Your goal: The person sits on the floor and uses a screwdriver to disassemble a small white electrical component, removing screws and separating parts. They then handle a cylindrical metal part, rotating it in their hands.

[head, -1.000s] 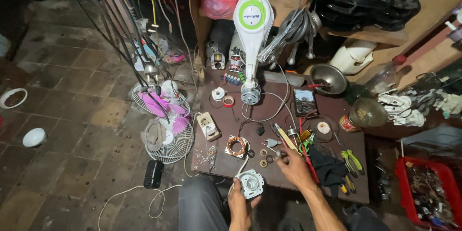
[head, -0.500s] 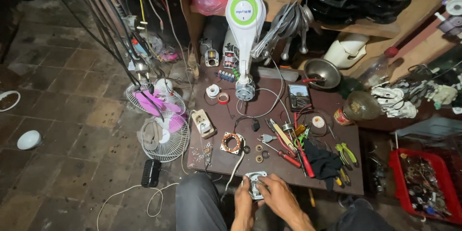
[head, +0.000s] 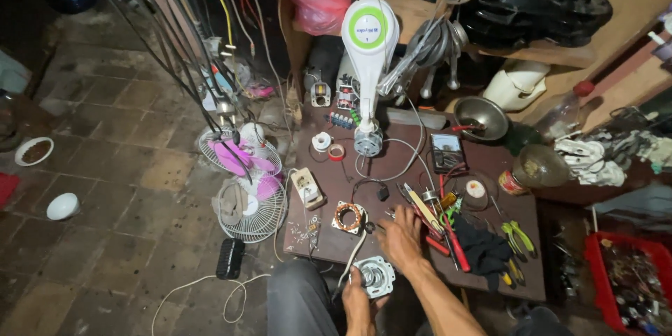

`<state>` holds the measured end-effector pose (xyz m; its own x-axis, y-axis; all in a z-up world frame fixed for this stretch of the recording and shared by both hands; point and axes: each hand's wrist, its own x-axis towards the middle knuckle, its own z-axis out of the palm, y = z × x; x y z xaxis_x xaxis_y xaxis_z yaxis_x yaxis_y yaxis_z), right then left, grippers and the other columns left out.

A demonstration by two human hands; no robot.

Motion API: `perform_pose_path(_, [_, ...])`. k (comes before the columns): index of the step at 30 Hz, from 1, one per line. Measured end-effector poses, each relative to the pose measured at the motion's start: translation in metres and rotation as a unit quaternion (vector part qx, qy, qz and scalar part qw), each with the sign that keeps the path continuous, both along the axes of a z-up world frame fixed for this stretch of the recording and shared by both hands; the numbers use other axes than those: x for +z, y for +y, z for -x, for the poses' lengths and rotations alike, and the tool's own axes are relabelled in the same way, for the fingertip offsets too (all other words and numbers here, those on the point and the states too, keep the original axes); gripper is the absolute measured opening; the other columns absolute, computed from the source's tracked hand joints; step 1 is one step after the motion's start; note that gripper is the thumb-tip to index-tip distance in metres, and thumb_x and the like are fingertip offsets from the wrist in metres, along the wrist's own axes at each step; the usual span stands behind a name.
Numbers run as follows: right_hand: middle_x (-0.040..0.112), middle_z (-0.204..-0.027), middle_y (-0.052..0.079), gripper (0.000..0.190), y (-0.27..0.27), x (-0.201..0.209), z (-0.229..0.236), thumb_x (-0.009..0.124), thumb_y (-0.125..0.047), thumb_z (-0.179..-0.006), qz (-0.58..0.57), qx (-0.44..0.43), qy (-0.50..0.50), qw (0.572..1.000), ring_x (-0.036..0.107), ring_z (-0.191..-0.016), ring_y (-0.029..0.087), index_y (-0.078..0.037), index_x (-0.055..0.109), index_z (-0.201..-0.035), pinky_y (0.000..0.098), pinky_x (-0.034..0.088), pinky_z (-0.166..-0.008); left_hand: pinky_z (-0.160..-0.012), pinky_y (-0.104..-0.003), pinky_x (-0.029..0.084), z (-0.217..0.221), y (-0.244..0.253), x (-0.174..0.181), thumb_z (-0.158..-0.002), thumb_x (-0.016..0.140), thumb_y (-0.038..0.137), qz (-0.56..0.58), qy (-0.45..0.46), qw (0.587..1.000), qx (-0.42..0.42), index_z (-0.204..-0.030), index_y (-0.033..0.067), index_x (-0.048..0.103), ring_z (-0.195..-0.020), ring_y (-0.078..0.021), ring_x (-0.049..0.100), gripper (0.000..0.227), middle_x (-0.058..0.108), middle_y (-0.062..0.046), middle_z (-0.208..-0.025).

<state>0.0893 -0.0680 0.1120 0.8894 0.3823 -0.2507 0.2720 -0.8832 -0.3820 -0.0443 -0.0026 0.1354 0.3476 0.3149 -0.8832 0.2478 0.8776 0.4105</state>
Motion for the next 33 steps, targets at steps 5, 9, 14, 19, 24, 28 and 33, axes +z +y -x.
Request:
perform_pose_path(5, [0.034, -0.150, 0.018, 0.038, 0.014, -0.014, -0.007, 0.074, -0.031, -0.086, 0.034, -0.003, -0.019, 0.999, 0.024, -0.141, 0.040, -0.029, 0.069, -0.123, 0.0619, 0.021, -0.111, -0.078, -0.059, 0.057, -0.001, 0.006, -0.011, -0.100, 0.050, 0.039, 0.009, -0.011, 1.000, 0.016, -0.128, 0.0031, 0.064, -0.103, -0.0385, 0.068, 0.048, 0.070, -0.023, -0.119])
perform_pose_path(9, [0.044, -0.145, 0.016, 0.023, 0.004, -0.007, -0.005, 0.068, -0.015, -0.087, -0.045, -0.023, 0.004, 0.999, 0.019, -0.149, 0.041, -0.020, 0.074, -0.109, 0.0660, 0.012, -0.117, -0.076, -0.058, 0.058, -0.002, 0.004, -0.027, -0.099, 0.052, 0.040, 0.004, -0.010, 1.000, 0.020, -0.123, 0.0046, 0.065, -0.098, -0.0367, 0.069, 0.045, 0.072, -0.022, -0.112])
perform_pose_path(14, [0.048, -0.135, 0.010, 0.021, -0.039, -0.009, -0.010, 0.075, -0.035, -0.084, -0.042, -0.079, -0.042, 0.995, 0.035, -0.132, 0.032, -0.021, 0.076, -0.100, 0.0541, 0.026, -0.108, -0.070, -0.053, 0.059, -0.004, 0.003, -0.022, -0.099, 0.050, 0.043, 0.008, 0.016, 1.000, 0.018, -0.125, 0.0042, 0.064, -0.097, -0.0351, 0.067, 0.048, 0.069, -0.020, -0.116])
perform_pose_path(19, [0.044, -0.140, 0.009, 0.020, -0.061, -0.022, -0.015, 0.079, -0.035, -0.081, 0.034, -0.079, -0.004, 0.996, 0.030, -0.135, 0.035, -0.029, 0.081, -0.099, 0.0593, 0.028, -0.105, -0.069, -0.055, 0.059, -0.007, -0.005, -0.036, -0.099, 0.053, 0.041, 0.013, 0.017, 0.999, 0.032, -0.120, 0.0038, 0.066, -0.094, -0.0362, 0.068, 0.045, 0.070, -0.020, -0.113])
perform_pose_path(24, [0.044, -0.138, 0.013, 0.036, -0.051, -0.020, -0.016, 0.075, -0.038, -0.084, 0.101, -0.003, -0.049, 0.994, 0.030, -0.138, 0.034, -0.021, 0.073, -0.116, 0.0653, 0.015, -0.117, -0.067, -0.053, 0.060, -0.006, -0.005, -0.014, -0.099, 0.053, 0.040, 0.007, 0.022, 0.999, 0.024, -0.123, 0.0027, 0.066, -0.091, -0.0354, 0.069, 0.046, 0.070, -0.021, -0.110])
perform_pose_path(28, [0.042, -0.144, 0.009, 0.041, -0.054, -0.026, -0.012, 0.076, -0.037, -0.083, 0.098, 0.012, -0.066, 0.993, 0.028, -0.141, 0.031, -0.035, 0.070, -0.123, 0.0667, 0.011, -0.117, -0.072, -0.056, 0.058, -0.005, -0.004, -0.025, -0.100, 0.051, 0.039, 0.008, 0.022, 0.999, 0.030, -0.125, 0.0031, 0.064, -0.093, -0.0378, 0.069, 0.046, 0.070, -0.021, -0.113])
perform_pose_path(33, [0.045, -0.135, 0.010, 0.040, -0.061, -0.046, -0.016, 0.073, -0.041, -0.083, 0.088, 0.028, -0.106, 0.990, 0.035, -0.131, 0.031, -0.042, 0.068, -0.123, 0.0607, 0.022, -0.109, -0.069, -0.055, 0.059, -0.005, -0.004, -0.026, -0.099, 0.052, 0.040, 0.001, 0.010, 1.000, 0.029, -0.121, 0.0041, 0.068, -0.090, -0.0345, 0.070, 0.045, 0.073, -0.019, -0.106])
